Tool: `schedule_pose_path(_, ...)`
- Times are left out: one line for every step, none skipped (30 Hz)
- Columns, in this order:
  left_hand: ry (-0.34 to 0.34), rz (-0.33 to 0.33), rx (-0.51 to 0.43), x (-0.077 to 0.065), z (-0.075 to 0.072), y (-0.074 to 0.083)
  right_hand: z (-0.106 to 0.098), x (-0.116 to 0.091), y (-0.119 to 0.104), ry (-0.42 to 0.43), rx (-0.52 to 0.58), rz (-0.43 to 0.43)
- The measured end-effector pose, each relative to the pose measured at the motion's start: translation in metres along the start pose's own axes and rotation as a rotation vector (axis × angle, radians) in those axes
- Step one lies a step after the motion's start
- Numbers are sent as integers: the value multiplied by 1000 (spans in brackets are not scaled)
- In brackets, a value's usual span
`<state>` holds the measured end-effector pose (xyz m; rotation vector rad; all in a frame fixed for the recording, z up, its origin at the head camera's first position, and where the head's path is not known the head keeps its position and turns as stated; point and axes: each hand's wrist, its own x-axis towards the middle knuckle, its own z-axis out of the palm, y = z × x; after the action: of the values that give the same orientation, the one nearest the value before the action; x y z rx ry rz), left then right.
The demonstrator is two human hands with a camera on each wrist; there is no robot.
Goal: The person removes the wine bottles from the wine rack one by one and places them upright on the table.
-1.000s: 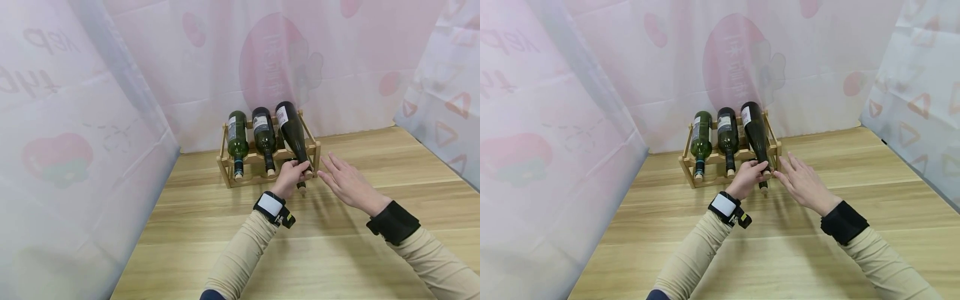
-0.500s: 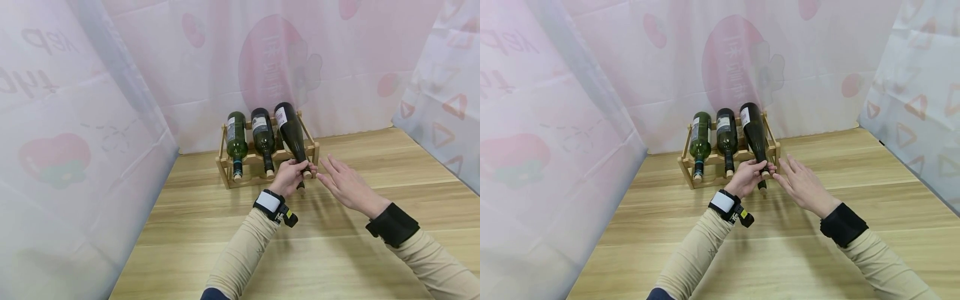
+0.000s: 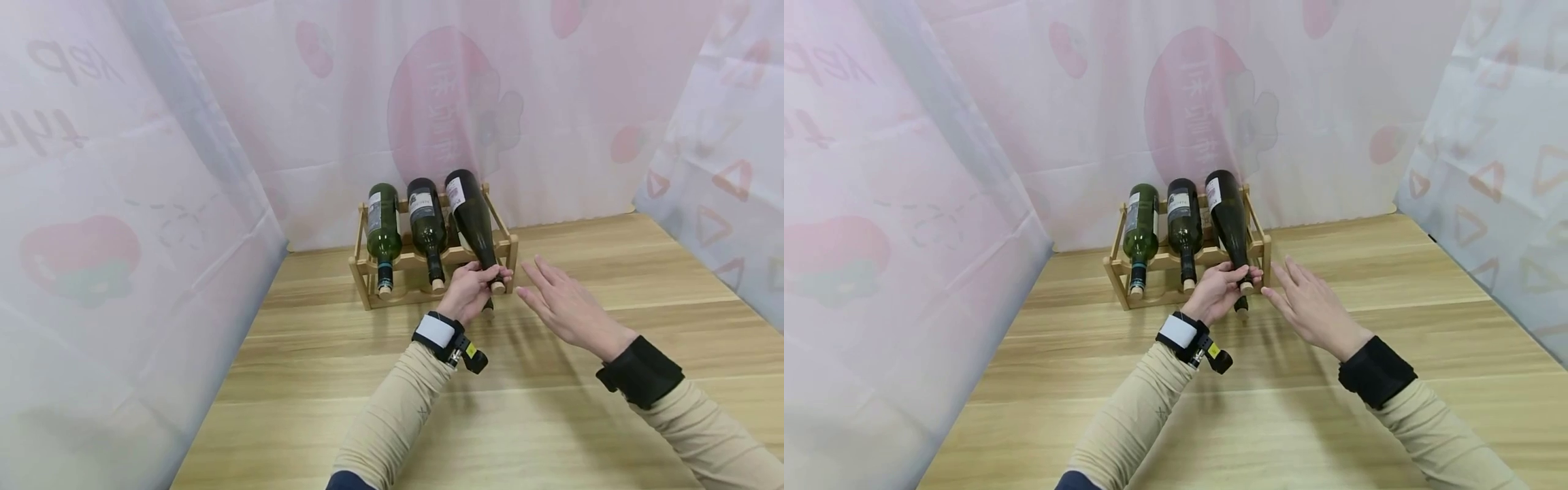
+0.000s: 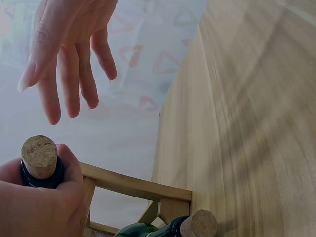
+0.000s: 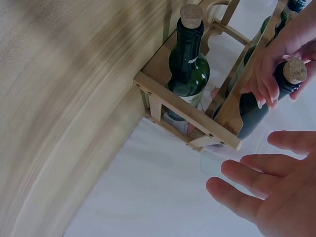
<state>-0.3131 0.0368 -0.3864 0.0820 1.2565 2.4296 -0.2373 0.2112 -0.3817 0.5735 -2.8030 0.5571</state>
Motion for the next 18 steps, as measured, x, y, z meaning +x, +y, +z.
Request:
schedule_pose_path(-6,1,-8,-1,-1,0,0,0,0,-2,-1,3)
schedule_pose_path(-12,4,-17,-1,-2,-1,-1,-1,-1,-2,-1,5)
schedule_pose_path(-16,6,-23,-2,-3,-1,-1,-1,-1,-1,-2,5)
schedule_pose_path(-22,7,-26,-3,-4,-1,-1,-2,-1,-1,-2,7)
schedule_pose_path(-25,10,-27,-3,-5,-2,-2,-2,-1,0,-3,8)
schedule_pose_path(-25,12,-28,-4,-5,-2,-2,-2,-2,1,-4,8)
schedule_pose_path(-28,14,-28,-4,-6,-2,-2,-2,-2,1,-4,9)
schedule_pose_path(-31,18,-29,-4,-7,-3,-1,-2,-2,0,-3,11)
schedule_pose_path(-35,21,-27,-5,-7,-3,-1,-2,-2,-2,-1,13)
schedule_pose_path(-38,23,-29,-6,-8,-3,-1,-2,-2,-4,5,16)
schedule_pose_path(-39,25,-29,-6,-8,-3,-1,-1,-3,-7,10,19)
schedule_pose_path(-39,26,-28,-6,-9,-4,-1,-1,-3,-11,17,21)
schedule_pose_path(-41,27,-25,-7,-9,-4,-1,-1,-4,-16,26,24)
schedule_pose_path(-42,27,-25,-7,-9,-4,-1,-1,-5,-19,36,25)
schedule_pose_path(-43,26,-20,-8,-9,-4,-2,-1,-6,-23,48,27)
schedule_pose_path(-44,25,-16,-8,-10,-4,-3,-1,-7,-25,56,30)
schedule_pose_path(-49,24,-11,-8,-10,-4,-4,-1,-8,-28,67,33)
schedule_pose_path(-52,24,-8,-9,-10,-3,-4,-1,-8,-30,76,34)
